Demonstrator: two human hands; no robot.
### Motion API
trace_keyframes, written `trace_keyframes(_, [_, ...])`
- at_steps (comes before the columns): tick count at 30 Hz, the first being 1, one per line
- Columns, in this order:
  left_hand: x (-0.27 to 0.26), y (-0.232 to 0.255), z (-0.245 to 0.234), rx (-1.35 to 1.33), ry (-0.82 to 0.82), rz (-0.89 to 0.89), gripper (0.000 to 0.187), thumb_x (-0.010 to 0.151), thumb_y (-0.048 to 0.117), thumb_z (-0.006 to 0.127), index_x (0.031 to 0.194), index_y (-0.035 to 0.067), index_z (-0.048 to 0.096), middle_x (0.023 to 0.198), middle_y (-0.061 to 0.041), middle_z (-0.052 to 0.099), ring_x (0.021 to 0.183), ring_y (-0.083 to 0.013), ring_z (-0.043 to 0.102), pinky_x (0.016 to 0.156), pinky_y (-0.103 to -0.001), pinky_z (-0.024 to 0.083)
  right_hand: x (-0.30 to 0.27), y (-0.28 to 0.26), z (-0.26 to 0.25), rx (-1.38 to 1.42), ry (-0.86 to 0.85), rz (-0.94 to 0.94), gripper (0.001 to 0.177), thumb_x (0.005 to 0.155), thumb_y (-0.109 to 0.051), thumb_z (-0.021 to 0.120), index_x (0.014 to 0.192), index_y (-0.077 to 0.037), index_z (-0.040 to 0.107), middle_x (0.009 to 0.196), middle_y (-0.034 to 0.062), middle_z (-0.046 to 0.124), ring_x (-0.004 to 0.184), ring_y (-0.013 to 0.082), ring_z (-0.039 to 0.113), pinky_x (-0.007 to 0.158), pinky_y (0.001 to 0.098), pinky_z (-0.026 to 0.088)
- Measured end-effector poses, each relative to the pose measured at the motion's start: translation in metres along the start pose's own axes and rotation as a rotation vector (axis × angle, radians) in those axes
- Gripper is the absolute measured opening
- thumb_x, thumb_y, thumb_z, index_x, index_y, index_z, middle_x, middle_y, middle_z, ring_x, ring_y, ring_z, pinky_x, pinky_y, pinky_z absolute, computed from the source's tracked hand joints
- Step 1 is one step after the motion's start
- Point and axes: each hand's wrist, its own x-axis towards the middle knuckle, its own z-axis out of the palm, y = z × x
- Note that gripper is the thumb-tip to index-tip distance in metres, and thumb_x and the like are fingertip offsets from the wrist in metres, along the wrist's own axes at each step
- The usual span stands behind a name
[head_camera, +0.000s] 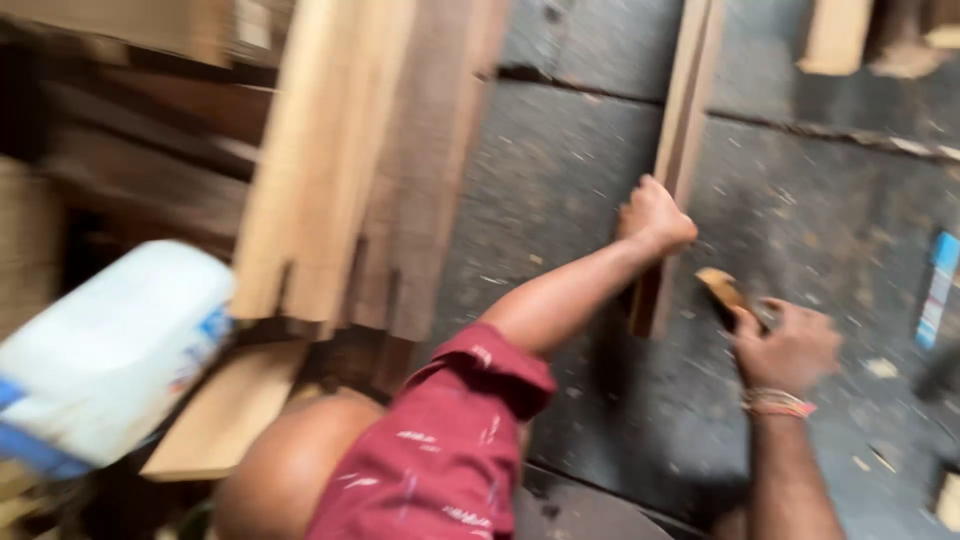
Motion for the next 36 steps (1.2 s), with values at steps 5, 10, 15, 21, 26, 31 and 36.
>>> trace_keyframes(5, [0.039, -0.067, -0.038, -0.265, 0.034, -0.039, 0.085, 0.07, 0.028, 0.072, 0.135, -0.018, 0.044, 0.12, -0.036, 0.067, 0.11, -0.0434, 0.072, 0.092, -0.049, 0.061, 0.018, -0.06, 0.001, 0.394, -0.01, -0.083, 0.033, 0.091, -0.032, 0.082, 0.114, -0.009, 0.073, 0.114, 0.0156, 0.068, 0.11, 0.0331, 0.063, 0.092, 0.0462, 0.051])
trace_keyframes(10, [-0.066, -0.093, -0.184, -0.221, -0.071, 0.076, 0.1, 0.06, 0.058, 0.086, 0.125, -0.015, 0.062, 0.116, -0.03, 0.07, 0.1, -0.0329, 0.073, 0.082, -0.043, 0.06, 0.018, -0.187, 0.021, 0.932, -0.483, -0.044, 0.054, 0.091, -0.028, 0.076, 0.136, -0.006, 0.059, 0.12, 0.0141, 0.071, 0.105, 0.024, 0.069, 0.089, 0.0374, 0.056])
trace_keyframes(15, [-0.062, -0.191, -0.204, -0.34, 0.039, 0.231, 0.109, 0.056, 0.052, 0.089, 0.136, -0.009, 0.047, 0.128, -0.027, 0.064, 0.114, -0.0306, 0.069, 0.097, -0.04, 0.059, -0.018, -0.257, -0.028, 1.03, -0.857, -0.078, 0.055, 0.089, -0.023, 0.074, 0.139, -0.011, 0.056, 0.122, 0.0079, 0.068, 0.108, 0.0201, 0.069, 0.09, 0.034, 0.059])
trace_keyframes(21, [-0.119, -0.133, -0.286, 0.414, 0.398, -0.053, 0.107, 0.071, 0.032, 0.078, 0.156, 0.0, 0.02, 0.154, -0.027, 0.032, 0.146, -0.0373, 0.033, 0.117, -0.055, 0.03, -0.019, -0.197, 0.003, 1.037, -0.869, -0.038, 0.04, 0.09, -0.022, 0.073, 0.127, -0.007, 0.069, 0.116, 0.0077, 0.075, 0.106, 0.0173, 0.071, 0.09, 0.0323, 0.057])
trace_keyframes(26, [-0.029, -0.191, -0.259, 1.003, 0.421, 0.555, 0.086, 0.08, 0.022, 0.06, 0.155, 0.008, 0.021, 0.166, -0.021, 0.015, 0.153, -0.0417, 0.009, 0.116, -0.067, 0.002, 0.007, -0.163, 0.026, 1.116, -0.702, 0.119, 0.034, 0.094, -0.02, 0.072, 0.124, -0.003, 0.072, 0.107, 0.0098, 0.077, 0.096, 0.0178, 0.071, 0.085, 0.0318, 0.057])
trace_keyframes(31, [0.005, -0.181, -0.282, 1.197, 0.088, 0.516, 0.075, 0.096, 0.057, 0.046, 0.165, 0.031, 0.028, 0.174, 0.009, 0.013, 0.163, -0.0175, 0.002, 0.135, -0.056, 0.0, 0.028, -0.117, 0.041, 1.281, -0.598, 0.14, 0.029, 0.095, -0.017, 0.072, 0.12, -0.002, 0.072, 0.101, 0.0096, 0.075, 0.088, 0.016, 0.069, 0.08, 0.0305, 0.056])
trace_keyframes(36, [0.039, -0.215, -0.304, 1.597, 0.222, 0.349, 0.076, 0.099, 0.063, 0.029, 0.162, 0.022, 0.02, 0.171, 0.009, 0.008, 0.156, -0.0281, 0.005, 0.118, -0.07, -0.003, 0.075, -0.068, 0.031, 0.972, -0.447, 0.153, 0.033, 0.088, -0.022, 0.075, 0.116, -0.004, 0.073, 0.104, 0.0099, 0.078, 0.094, 0.0179, 0.072, 0.083, 0.0305, 0.057])
